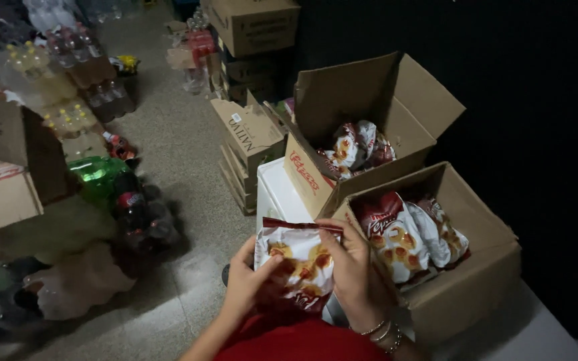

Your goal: The person repeatedly picks up small food packages from a cardboard box, folds the top edges to seal them, and places them back into the box. The person handles multiple packages one at a time in a repetitive sequence.

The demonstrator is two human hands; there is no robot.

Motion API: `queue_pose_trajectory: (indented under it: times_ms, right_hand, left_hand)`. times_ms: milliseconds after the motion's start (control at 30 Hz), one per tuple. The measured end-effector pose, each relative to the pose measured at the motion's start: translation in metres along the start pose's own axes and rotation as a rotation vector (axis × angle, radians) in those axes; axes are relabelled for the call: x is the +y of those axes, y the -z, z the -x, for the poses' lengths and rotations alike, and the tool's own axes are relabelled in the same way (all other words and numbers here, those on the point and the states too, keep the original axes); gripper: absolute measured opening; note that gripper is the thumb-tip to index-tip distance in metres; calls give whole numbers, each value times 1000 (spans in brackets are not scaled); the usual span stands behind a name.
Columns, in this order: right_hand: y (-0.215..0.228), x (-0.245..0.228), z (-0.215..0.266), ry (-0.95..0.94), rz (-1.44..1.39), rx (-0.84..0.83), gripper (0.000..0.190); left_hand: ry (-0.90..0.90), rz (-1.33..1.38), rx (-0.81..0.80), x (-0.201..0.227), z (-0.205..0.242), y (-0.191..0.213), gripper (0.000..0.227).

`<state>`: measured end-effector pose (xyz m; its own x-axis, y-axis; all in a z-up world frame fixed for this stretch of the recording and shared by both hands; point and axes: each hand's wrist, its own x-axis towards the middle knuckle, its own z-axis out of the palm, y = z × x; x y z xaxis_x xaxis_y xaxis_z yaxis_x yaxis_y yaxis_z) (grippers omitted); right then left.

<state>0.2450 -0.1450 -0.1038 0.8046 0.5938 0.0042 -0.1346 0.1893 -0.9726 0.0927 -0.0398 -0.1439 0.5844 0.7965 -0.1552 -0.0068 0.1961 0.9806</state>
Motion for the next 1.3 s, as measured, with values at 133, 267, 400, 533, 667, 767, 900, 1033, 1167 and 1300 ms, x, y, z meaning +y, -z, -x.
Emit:
queue_pose_trajectory:
  times_ms: [133, 267, 400, 533, 667, 767, 900, 1033, 1167, 1300]
  right_hand:
    - [-6, -11, -3, 84, 87, 67, 16]
    - [2, -29, 3, 59, 183, 19, 56]
    - [12, -26, 12, -203, 117, -400, 99]
    - [56, -49, -9, -233, 4, -275, 90]
    - [121, -129, -40, -265, 304, 43, 107]
    - [166, -168, -73, -314, 545, 90, 102]
    - [234, -145, -135, -360, 459, -17, 88]
    - [266, -87, -175, -521, 344, -129, 91]
    - [272, -69, -184, -707, 569, -44, 82]
    - [236, -86, -155, -406, 1209, -3, 93]
  left_hand:
    - [162, -19, -89, 0, 0, -3, 64]
    - [36, -38, 46, -16, -6, -3, 46]
    - [148, 116, 135, 12, -7, -5, 40]
    - [-33, 293, -274, 43, 1, -11, 90]
    - [21, 262, -399, 44, -9, 3, 87]
    - [174, 216, -276, 46, -13, 11, 62]
    - [293, 174, -255, 34, -23, 14, 52]
    - [176, 228, -365, -14, -39, 31, 55]
    - [245, 191, -197, 12, -47, 37, 50]
    - [245, 29, 25, 26, -80, 43, 28]
